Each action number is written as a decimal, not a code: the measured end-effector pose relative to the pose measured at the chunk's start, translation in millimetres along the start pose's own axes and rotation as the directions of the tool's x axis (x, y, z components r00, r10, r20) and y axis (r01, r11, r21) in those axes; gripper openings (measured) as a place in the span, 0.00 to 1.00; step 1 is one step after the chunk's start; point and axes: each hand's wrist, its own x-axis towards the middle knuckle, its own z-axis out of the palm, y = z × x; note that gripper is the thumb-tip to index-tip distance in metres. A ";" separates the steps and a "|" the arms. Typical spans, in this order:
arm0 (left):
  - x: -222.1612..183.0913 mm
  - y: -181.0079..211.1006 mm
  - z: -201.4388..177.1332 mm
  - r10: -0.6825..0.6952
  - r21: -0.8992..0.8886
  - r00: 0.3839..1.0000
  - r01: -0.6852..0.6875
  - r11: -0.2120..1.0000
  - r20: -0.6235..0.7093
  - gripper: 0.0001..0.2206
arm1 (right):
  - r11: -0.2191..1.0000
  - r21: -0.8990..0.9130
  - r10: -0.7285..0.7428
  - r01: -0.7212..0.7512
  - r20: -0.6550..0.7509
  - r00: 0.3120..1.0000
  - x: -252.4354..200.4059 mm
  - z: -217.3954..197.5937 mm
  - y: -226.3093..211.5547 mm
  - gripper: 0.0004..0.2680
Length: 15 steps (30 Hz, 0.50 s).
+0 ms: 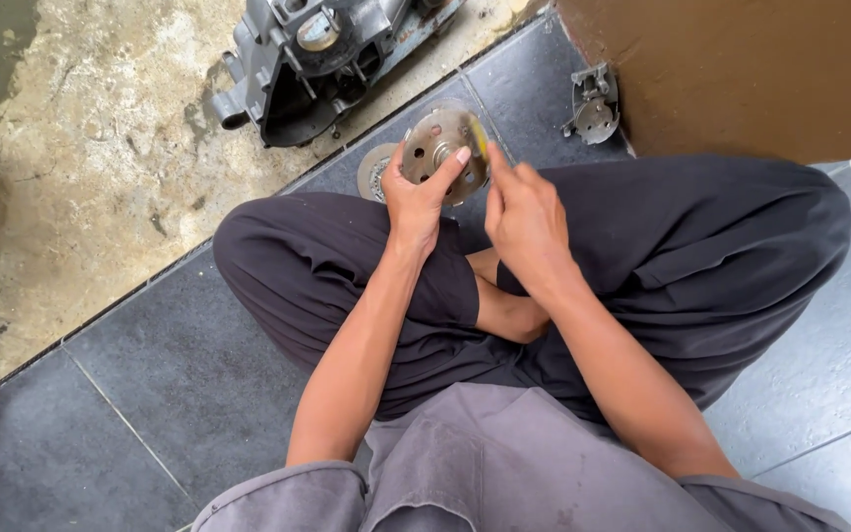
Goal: Cleaning a motorcycle engine component using a small brush while sitting on the floor.
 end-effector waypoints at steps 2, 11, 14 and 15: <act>-0.1 2.6 3.4 0.015 -0.010 1.000 -0.015 1.000 0.004 0.26 | 1.000 -0.016 -0.010 0.009 -0.069 0.998 8.3 -1.2 2.3 0.15; 2.4 3.5 4.4 0.000 -0.018 0.999 0.000 1.000 -0.035 0.25 | 0.999 -0.038 -0.029 0.027 -0.070 0.997 2.3 22.0 11.8 0.16; 1.8 4.2 4.3 -0.044 0.010 0.998 0.045 0.999 -0.052 0.31 | 0.996 -0.086 -0.035 0.029 -0.072 0.997 2.8 23.0 5.8 0.17; 2.3 3.8 3.0 -0.042 0.006 0.998 0.042 0.999 -0.052 0.31 | 0.995 -0.089 -0.039 0.033 -0.072 0.997 -2.4 25.9 2.8 0.17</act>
